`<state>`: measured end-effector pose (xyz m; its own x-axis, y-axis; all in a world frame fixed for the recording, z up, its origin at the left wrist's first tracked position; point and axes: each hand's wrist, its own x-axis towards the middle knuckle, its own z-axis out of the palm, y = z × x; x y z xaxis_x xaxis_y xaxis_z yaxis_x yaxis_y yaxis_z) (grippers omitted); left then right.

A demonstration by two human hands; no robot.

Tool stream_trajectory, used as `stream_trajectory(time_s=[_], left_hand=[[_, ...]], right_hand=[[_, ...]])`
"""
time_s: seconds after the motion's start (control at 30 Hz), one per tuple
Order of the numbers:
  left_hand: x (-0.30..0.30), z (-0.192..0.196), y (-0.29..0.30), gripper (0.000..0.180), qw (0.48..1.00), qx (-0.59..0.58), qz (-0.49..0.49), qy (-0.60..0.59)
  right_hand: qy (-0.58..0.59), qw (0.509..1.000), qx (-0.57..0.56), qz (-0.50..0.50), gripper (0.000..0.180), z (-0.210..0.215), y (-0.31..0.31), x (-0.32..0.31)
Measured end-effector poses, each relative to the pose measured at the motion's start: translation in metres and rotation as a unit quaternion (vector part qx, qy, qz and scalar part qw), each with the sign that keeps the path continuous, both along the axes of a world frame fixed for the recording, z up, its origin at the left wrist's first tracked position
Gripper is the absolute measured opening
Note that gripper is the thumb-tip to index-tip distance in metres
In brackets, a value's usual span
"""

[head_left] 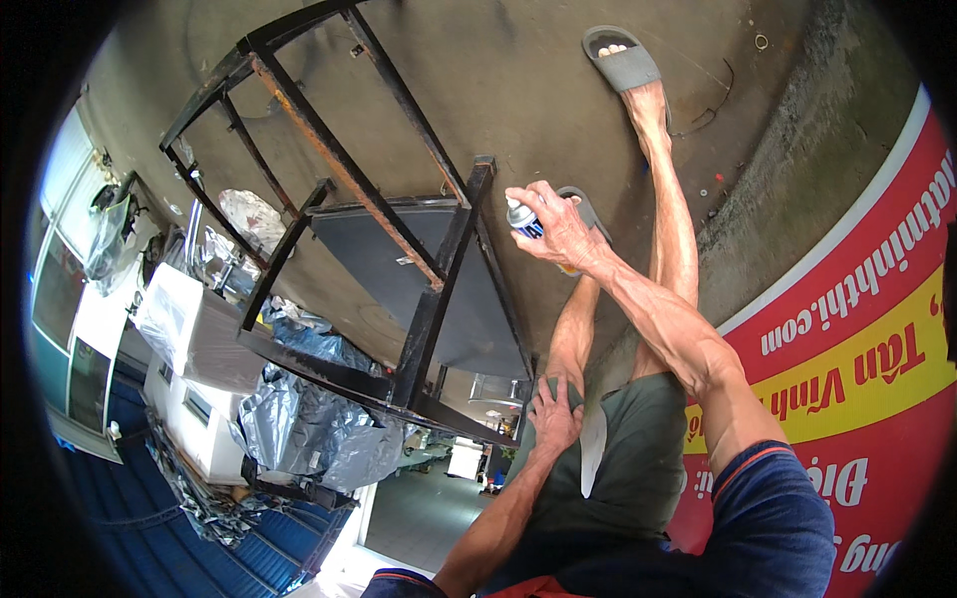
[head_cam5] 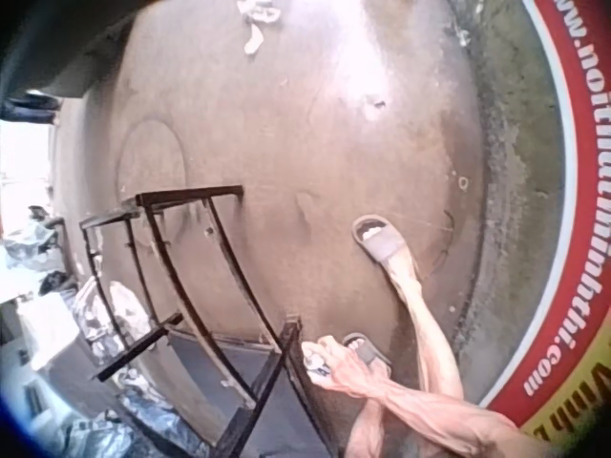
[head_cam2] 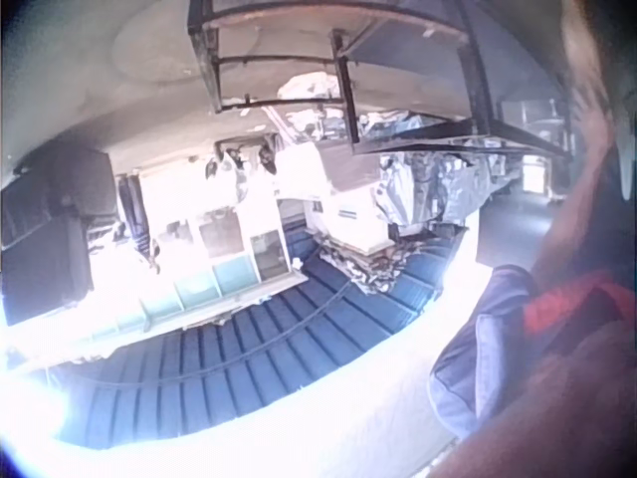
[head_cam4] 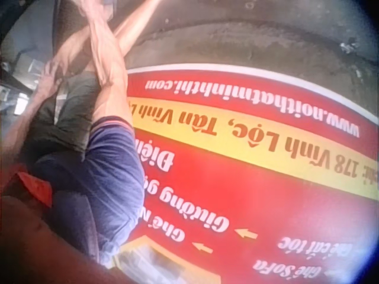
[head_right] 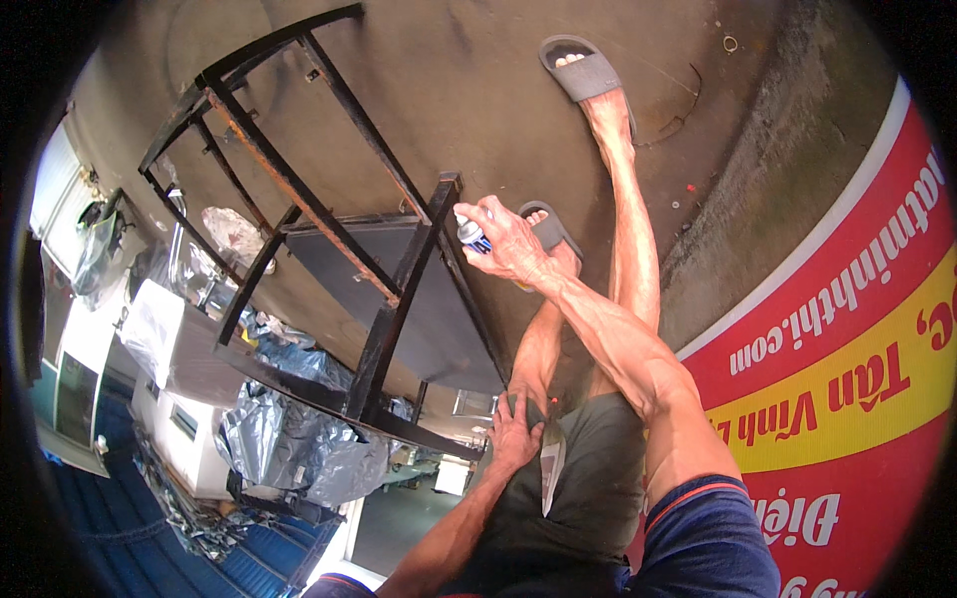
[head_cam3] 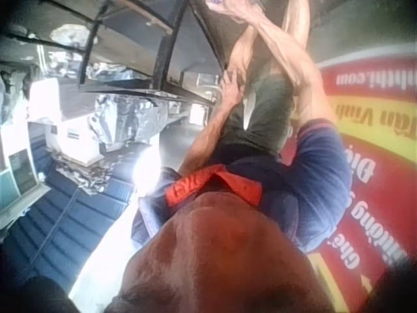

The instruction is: The person wipes a metal frame with a blue cloth, then uses a spray can to apply black paint to the frame. The person moves around the frame to cover different sides and sections.

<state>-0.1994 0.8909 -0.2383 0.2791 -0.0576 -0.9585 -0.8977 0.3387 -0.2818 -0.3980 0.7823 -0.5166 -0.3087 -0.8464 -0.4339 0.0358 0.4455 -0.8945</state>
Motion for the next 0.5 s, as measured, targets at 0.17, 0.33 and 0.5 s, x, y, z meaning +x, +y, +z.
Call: stream_trajectory(time_s=[0.17,0.33,0.5], left_hand=[[0.0,0.0,0.0,0.097,1.0,-0.009,0.008,0.009],[-0.003,0.001,0.0,0.098,1.0,-0.017,0.014,0.017],[-0.004,0.002,0.001,0.095,0.999,-0.022,0.015,0.022]], right_hand=[[0.002,0.991,-0.054,-0.119,0.068,-0.015,-0.032,-0.009],[0.055,0.967,-0.102,-0.229,0.068,-0.023,-0.077,-0.042],[0.028,0.98,-0.092,-0.172,0.067,-0.018,-0.057,-0.036]])
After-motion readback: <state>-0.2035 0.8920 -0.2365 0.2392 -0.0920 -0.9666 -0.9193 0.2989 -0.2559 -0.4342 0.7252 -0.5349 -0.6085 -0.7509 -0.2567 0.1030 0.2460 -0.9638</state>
